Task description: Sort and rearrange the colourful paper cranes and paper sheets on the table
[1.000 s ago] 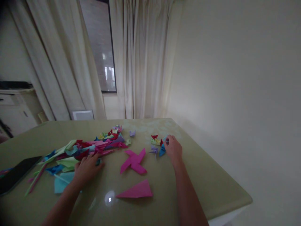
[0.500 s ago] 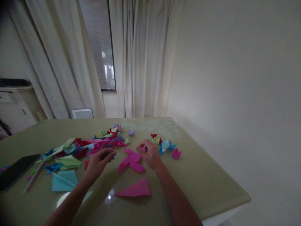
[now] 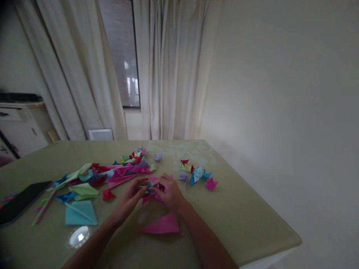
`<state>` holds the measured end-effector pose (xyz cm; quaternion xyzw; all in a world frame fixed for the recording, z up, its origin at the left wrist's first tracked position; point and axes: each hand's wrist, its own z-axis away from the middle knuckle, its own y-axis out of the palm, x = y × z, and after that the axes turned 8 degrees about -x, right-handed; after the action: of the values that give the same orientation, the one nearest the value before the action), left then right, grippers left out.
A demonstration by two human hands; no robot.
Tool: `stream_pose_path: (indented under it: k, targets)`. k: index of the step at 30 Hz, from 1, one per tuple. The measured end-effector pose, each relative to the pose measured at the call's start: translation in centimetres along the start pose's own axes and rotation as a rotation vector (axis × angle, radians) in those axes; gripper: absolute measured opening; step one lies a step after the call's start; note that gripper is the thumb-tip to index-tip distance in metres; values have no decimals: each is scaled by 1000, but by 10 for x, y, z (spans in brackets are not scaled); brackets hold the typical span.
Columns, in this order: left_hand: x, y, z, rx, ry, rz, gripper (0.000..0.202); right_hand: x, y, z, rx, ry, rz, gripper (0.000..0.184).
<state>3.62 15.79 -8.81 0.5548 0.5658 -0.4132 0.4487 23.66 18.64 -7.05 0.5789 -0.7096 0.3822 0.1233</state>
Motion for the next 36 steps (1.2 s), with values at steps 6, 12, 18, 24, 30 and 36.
stream_pose_path:
  k: [6,12,18,24,30,36]
  targets:
    - [1,-45,-15,-267,227,-1025,33,-31,-20,-8,-268,164,172,20]
    - [9,-70,-15,-204,201,-1573,50,-62,-49,-13,-479,369,145,46]
    - [13,-67,-17,-178,115,-1597,47,-55,-56,-14,-528,402,36,47]
    - [6,-67,-14,0,109,-1532,30,-45,-49,-13,-539,351,55,39]
    - [-1,-65,-11,17,150,-1497,24,-31,-35,-12,-443,283,57,32]
    - [-16,-61,-13,-382,301,-1311,31,-15,-22,-7,-350,214,56,29]
